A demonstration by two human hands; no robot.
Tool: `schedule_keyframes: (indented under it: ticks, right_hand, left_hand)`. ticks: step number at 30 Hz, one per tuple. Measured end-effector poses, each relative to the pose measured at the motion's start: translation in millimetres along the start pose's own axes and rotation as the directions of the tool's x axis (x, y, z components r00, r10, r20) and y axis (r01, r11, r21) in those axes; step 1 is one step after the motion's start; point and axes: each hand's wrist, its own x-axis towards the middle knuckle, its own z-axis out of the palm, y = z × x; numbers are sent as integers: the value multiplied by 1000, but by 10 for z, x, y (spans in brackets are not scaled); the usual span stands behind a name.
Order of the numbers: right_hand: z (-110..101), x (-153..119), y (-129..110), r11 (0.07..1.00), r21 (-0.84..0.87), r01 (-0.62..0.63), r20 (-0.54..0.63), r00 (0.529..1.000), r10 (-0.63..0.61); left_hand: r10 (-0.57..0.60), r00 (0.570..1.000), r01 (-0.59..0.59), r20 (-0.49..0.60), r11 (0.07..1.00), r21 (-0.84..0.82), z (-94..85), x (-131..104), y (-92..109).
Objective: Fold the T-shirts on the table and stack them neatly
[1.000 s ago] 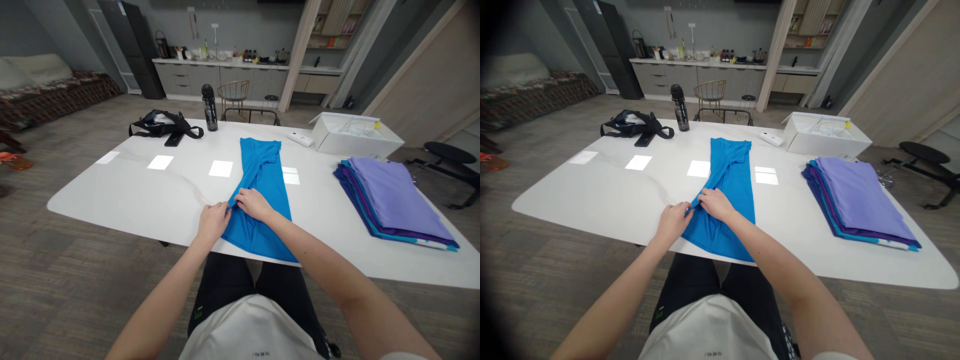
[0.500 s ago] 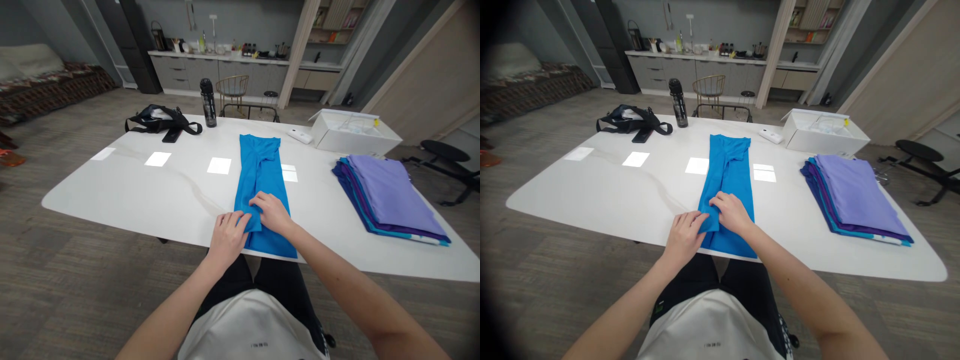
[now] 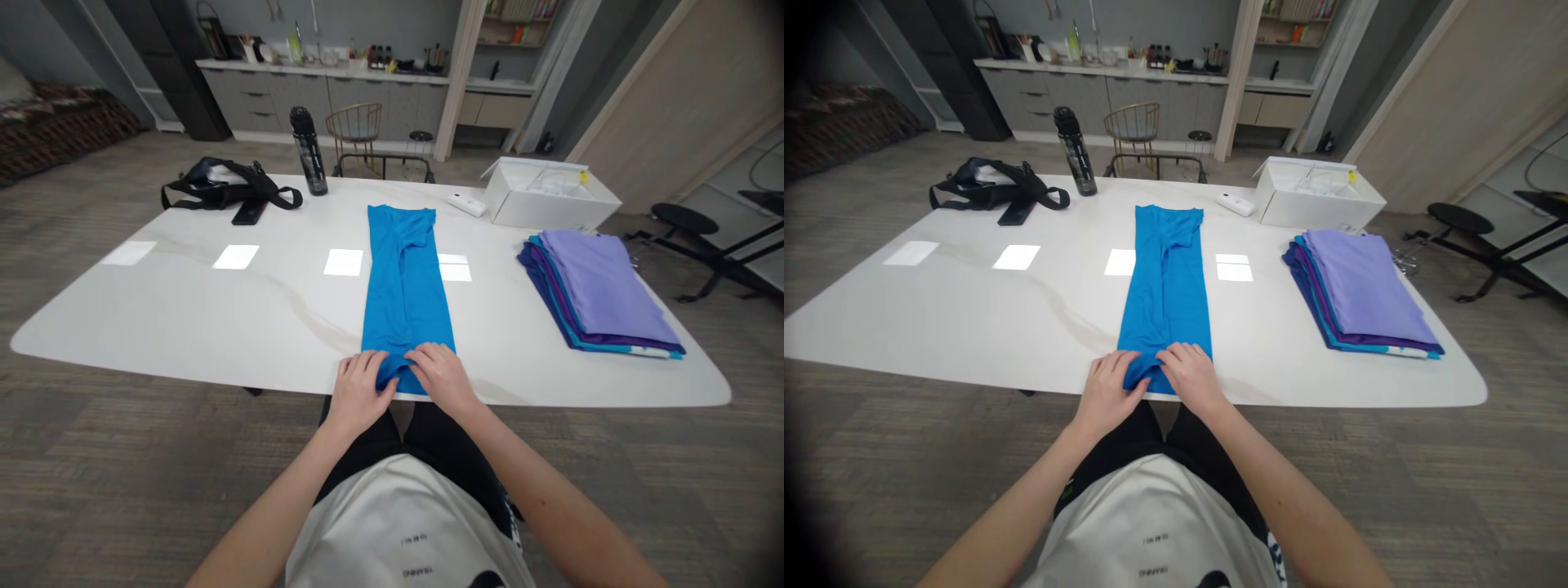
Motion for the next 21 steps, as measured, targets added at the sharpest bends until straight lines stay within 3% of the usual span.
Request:
schedule_keyframes:
  ticks: [4,10,17,21]
  right_hand:
    - [-166,56,15,1000,28,7,-76,997,-5]
    - [-337,114,-19,999,-9,47,-143,989,-47]
    - [-243,-89,-54,997,-19,77,-67,995,-78]
    - [-133,-284,-99,997,42,66,-48,997,-64]
  left_hand:
    - [-24,999,21,21,990,139,-1,-19,42]
    - [-53,998,56,-18,982,182,-58,5,15]
    - [75,992,-64,-106,992,107,-266,-180,-222]
    - [117,990,-109,-77,989,95,-261,-322,-337]
